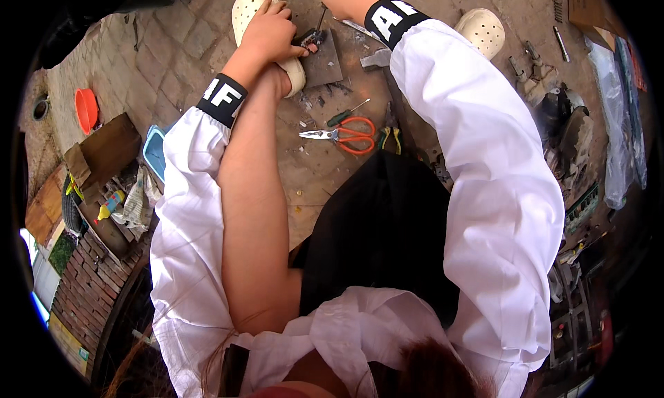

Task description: The person sits on the ground and uses a hammer and screwdriver to work on a small cylindrical electronic component. They repeatedly strike the component, adjust it with a screwdriver, and inspect it closely.

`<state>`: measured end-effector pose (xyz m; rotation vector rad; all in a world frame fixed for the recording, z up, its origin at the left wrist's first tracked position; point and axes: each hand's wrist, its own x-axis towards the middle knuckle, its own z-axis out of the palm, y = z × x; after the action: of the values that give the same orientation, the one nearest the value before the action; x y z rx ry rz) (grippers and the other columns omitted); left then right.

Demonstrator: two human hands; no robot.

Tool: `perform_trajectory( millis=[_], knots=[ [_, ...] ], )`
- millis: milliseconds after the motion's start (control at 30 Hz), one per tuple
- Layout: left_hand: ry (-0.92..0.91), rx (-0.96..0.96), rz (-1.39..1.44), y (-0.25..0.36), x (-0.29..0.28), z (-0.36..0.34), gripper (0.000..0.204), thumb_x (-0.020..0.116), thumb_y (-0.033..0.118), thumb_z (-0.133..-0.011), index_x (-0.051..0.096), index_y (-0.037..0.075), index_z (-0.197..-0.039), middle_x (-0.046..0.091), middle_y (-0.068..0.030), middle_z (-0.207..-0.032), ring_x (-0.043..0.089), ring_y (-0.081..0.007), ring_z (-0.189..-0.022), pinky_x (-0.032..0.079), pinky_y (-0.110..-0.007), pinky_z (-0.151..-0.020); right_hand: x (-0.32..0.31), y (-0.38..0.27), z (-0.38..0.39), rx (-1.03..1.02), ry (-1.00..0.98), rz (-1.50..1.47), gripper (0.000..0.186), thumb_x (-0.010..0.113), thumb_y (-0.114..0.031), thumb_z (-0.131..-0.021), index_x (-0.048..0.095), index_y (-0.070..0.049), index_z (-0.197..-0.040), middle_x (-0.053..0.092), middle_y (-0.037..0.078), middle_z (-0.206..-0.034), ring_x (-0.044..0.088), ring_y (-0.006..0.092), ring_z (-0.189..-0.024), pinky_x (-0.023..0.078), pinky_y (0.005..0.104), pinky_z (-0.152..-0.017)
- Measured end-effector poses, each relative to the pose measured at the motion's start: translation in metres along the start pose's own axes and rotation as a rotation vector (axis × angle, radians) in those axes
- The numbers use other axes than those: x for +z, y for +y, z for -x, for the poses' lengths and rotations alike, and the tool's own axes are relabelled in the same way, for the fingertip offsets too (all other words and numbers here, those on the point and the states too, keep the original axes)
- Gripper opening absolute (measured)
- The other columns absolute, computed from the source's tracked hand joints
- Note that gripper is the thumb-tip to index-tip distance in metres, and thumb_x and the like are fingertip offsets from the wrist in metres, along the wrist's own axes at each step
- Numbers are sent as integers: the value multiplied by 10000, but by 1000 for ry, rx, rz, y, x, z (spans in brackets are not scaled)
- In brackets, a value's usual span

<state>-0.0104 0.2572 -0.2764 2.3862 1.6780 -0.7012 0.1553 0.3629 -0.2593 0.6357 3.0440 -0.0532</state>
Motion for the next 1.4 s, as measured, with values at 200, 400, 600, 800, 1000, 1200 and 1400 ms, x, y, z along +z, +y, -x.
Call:
perform_trajectory(
  millis=[200,400,600,800,1000,1200,1400],
  knots=[
    [-87,83,-23,20,13,0,176,638,271,-795,755,145,-830,698,-26,-903,600,-214,-1012,297,-364,-1085,42,-27,47,68,115,168,149,614,-110,-734,581,-32,-857,605,81,-868,564,264,-968,438,387,-873],
    [17,174,61,31,32,5,143,659,218,-759,740,103,-791,688,-72,-863,663,-237,-883,503,-332,-794,35,-51,86,147,-330,-18,139,635,-179,-759,639,-73,-849,679,77,-727,678,247,-712,523,379,-637],
    [103,83,229,39,35,18,192,718,239,-703,729,56,-762,677,-124,-838,674,-284,-826,535,-369,-704,54,-21,94,77,-336,-162,276,683,-290,-781,607,-56,-906,669,128,-719,671,305,-692,539,412,-605],
    [97,117,302,28,37,14,174,699,192,-708,716,22,-741,677,-168,-820,677,-312,-798,536,-384,-676,89,-16,106,16,-59,-131,295,680,-312,-787,526,-68,-851,627,92,-721,648,288,-653,526,387,-551],
    [38,50,345,30,42,9,163,680,171,-721,714,18,-766,680,-162,-844,676,-309,-812,539,-382,-694,101,-2,100,-65,75,-63,316,691,-320,-764,495,-99,-877,593,48,-775,634,228,-740,518,346,-601],
    [74,9,315,40,36,11,155,672,150,-739,716,18,-805,661,-147,-944,659,-302,-883,544,-377,-730,94,3,100,-65,-20,-96,293,682,-307,-789,522,-82,-886,633,88,-760,655,275,-707,523,388,-594],
    [115,-65,275,51,46,17,173,695,179,-733,701,13,-781,626,-137,-943,607,-306,-942,534,-382,-772,35,20,123,110,-168,-47,300,676,-321,-812,524,-68,-865,643,102,-716,650,295,-662,507,402,-566]
  ],
)
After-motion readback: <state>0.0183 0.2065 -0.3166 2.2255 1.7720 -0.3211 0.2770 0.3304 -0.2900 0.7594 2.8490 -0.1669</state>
